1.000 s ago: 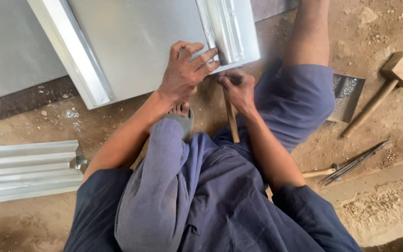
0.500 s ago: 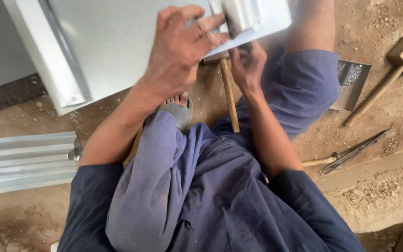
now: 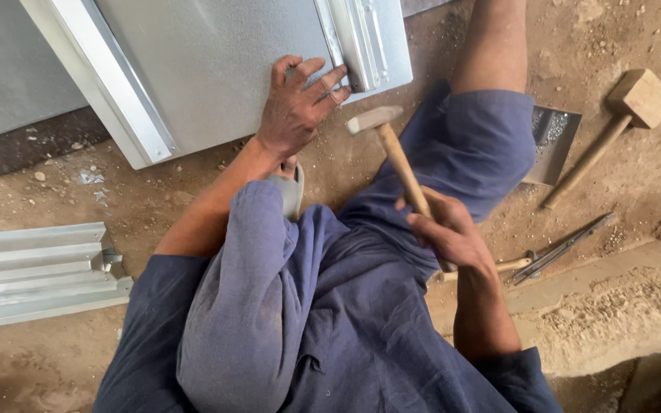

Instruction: The person sits on the ground and hammers the edges of corrugated metal sheets with a mallet and a small hammer to bend and form the sheet edges, repositioning the sheets and stacking finished pieces aside as they work.

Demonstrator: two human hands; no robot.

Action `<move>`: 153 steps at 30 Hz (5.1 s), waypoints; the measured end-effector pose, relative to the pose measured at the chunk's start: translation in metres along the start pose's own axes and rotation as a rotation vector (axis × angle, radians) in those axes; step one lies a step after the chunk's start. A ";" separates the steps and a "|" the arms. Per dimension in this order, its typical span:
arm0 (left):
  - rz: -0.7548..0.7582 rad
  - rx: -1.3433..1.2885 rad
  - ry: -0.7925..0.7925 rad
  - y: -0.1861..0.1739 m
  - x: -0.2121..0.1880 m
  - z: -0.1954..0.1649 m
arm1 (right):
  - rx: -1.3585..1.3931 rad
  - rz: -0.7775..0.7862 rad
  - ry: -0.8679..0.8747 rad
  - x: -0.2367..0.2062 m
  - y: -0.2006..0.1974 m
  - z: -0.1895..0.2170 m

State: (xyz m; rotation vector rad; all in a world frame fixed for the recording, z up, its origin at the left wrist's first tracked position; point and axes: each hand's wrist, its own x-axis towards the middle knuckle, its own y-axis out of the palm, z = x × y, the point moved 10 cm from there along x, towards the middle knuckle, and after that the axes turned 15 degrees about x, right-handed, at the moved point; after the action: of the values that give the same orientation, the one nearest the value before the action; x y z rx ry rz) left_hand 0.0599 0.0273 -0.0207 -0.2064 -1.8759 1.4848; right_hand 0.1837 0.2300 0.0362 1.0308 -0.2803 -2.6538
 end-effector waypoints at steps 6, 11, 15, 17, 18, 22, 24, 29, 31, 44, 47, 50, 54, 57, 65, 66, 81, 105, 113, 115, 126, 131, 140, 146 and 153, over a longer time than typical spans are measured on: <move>0.001 0.016 0.010 0.002 0.001 -0.002 | -0.290 -0.240 -0.226 0.027 0.008 0.023; 0.015 0.016 0.028 0.007 -0.003 -0.003 | -0.267 -0.361 -0.273 0.072 0.006 0.023; -0.044 0.078 0.016 0.010 -0.004 -0.002 | -0.537 -0.267 -0.399 0.094 0.021 0.037; -0.069 0.138 0.025 0.012 -0.004 -0.004 | -0.621 -0.260 -0.458 0.096 0.024 0.041; -0.069 0.124 0.022 0.013 -0.004 -0.004 | -0.568 -0.279 -0.453 0.098 0.020 0.040; -0.046 0.089 0.003 0.011 -0.005 0.000 | -0.497 -0.298 -0.503 0.091 0.019 0.039; -0.046 0.097 0.018 0.006 -0.003 0.001 | -0.629 -0.273 -0.439 0.093 0.026 0.034; -0.040 0.092 0.046 -0.004 0.001 -0.001 | -0.393 -0.274 -0.546 0.089 0.032 0.046; -0.037 0.110 0.013 -0.005 0.002 0.002 | -0.404 -0.253 -0.583 0.089 0.035 0.050; -0.003 0.131 0.074 0.003 -0.001 -0.003 | -0.587 -0.292 -0.422 0.100 0.033 0.044; -0.002 0.132 0.079 0.004 -0.001 -0.003 | -0.005 -0.103 -0.281 0.095 0.034 0.042; 0.009 0.117 0.071 0.005 -0.002 0.000 | 0.224 0.142 -0.399 0.067 0.053 0.057; -0.004 0.135 0.096 0.000 0.000 -0.003 | -0.187 -0.239 -0.709 0.046 0.033 0.063; 0.005 0.118 0.082 -0.003 0.002 -0.001 | -0.267 -0.253 -0.535 0.076 0.033 0.037; -0.010 0.147 0.078 0.004 -0.003 -0.003 | -0.376 -0.196 -0.783 0.057 0.044 0.078; -0.007 0.151 0.088 0.007 -0.005 -0.004 | -0.231 -0.162 -0.905 0.034 0.044 0.086; 0.039 0.079 0.081 -0.003 -0.006 0.003 | 0.027 -0.102 -0.104 0.040 -0.009 -0.042; -0.099 -0.370 -1.555 -0.017 -0.304 0.278 | 0.260 -0.379 -0.147 0.221 -0.006 -0.085; -0.084 -0.625 -1.392 -0.053 -0.261 0.254 | 0.012 -0.417 -0.515 0.153 -0.050 -0.004; -0.161 -0.643 -1.313 -0.048 -0.239 0.238 | 0.166 -0.423 -0.561 0.136 -0.078 -0.011; -0.311 -1.012 -1.066 0.106 -0.038 0.160 | 0.402 -0.622 -0.710 0.105 -0.306 0.068; -0.352 -0.669 -0.963 0.091 -0.006 0.136 | -0.346 -0.894 -0.267 0.074 -0.321 0.050; -0.204 -0.611 -1.125 0.093 -0.034 0.123 | -0.407 -0.906 -0.484 0.010 -0.319 -0.049; -0.258 -0.598 -1.112 0.077 -0.023 0.122 | -0.753 -0.800 -0.615 0.014 -0.276 -0.032; -0.262 -0.649 -1.165 0.084 -0.026 0.128 | -0.738 -0.863 -0.444 0.021 -0.296 -0.051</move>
State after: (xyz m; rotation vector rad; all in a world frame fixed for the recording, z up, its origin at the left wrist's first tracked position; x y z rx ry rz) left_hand -0.0259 -0.0595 -0.1170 0.7471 -3.0957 0.7523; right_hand 0.1482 0.4984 -0.0963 0.3209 1.2374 -3.2049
